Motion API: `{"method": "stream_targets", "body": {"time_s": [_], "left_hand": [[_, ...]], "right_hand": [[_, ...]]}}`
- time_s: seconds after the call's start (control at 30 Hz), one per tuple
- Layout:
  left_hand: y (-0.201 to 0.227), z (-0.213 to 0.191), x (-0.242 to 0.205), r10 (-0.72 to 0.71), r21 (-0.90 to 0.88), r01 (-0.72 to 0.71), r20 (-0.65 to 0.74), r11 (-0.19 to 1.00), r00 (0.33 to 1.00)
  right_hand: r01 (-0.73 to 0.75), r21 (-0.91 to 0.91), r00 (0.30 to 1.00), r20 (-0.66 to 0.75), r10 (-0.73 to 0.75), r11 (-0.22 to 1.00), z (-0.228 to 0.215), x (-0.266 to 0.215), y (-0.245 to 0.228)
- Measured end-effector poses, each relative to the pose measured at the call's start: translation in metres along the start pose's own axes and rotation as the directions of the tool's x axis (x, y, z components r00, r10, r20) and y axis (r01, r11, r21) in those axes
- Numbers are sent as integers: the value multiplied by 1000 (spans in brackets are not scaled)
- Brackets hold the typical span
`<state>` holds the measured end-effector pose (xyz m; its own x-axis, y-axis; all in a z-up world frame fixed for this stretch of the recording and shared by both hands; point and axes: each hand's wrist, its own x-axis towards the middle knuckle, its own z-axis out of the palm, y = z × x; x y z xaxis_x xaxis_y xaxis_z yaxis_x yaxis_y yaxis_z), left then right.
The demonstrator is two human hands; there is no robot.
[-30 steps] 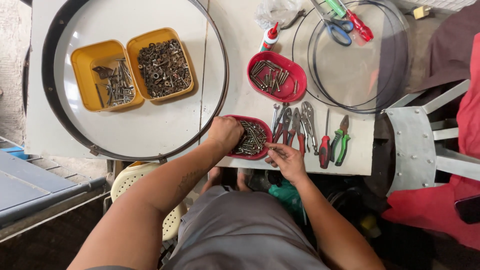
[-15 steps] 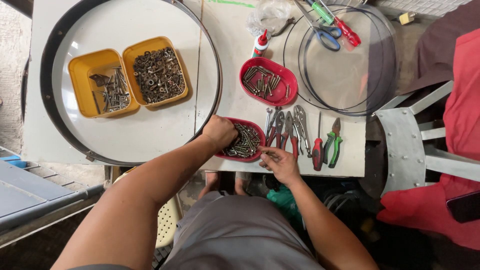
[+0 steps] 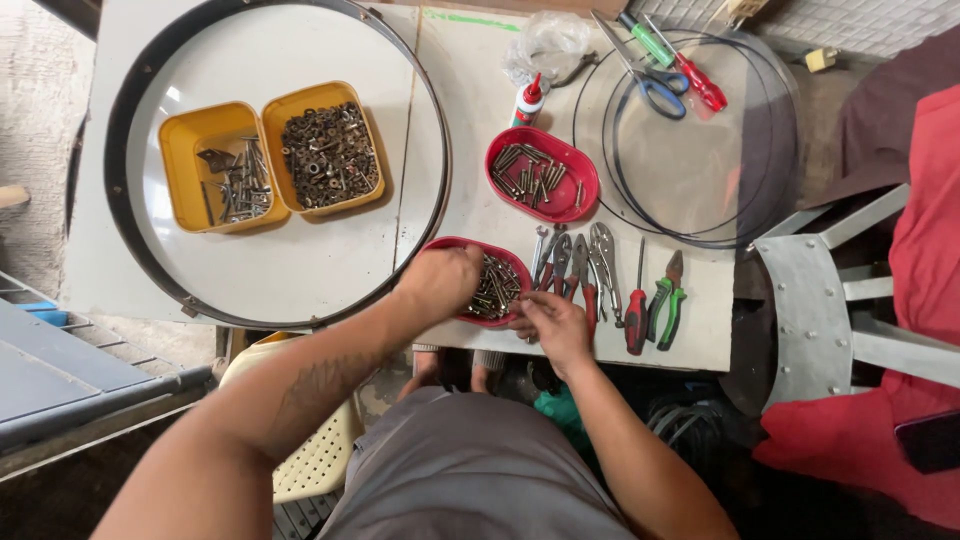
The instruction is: The person sorts metal fasteners from a red container into a yellow container on a workbench. They then pick up a metal ring and attach a fastener to it using their hands.
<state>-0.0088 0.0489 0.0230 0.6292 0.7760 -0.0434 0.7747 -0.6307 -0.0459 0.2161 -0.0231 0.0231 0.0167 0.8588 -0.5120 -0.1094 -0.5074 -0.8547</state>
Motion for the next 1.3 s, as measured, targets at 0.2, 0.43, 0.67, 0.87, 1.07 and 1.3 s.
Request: {"method": "stream_targets", "body": {"time_s": [0.2, 0.43, 0.67, 0.87, 1.07, 1.3], "left_hand": [[50, -73, -17, -90, -635, 69, -1, 770, 996], [-9, -57, -53, -544, -549, 616, 313, 565, 778], [-32, -20, -91, -563, -533, 827, 634, 178, 530], [-22, -28, -83, -487, -566, 824, 722, -9, 491], [-9, -28, -74, -476, -606, 794, 710, -37, 519], [-44, -31, -77, -317, -549, 787, 721, 282, 617]], "right_hand": [[-369, 496, 927, 137, 349, 786, 9, 40, 20], [-383, 378, 921, 224, 318, 842, 2, 35, 2], [-299, -2, 953, -54, 299, 954, -8, 20, 0], [-180, -746, 973, -39, 227, 642, -1, 17, -6], [-364, -586, 921, -113, 372, 724, 15, 36, 27], [-290, -785, 948, -156, 279, 547, -2, 61, 28]]}}
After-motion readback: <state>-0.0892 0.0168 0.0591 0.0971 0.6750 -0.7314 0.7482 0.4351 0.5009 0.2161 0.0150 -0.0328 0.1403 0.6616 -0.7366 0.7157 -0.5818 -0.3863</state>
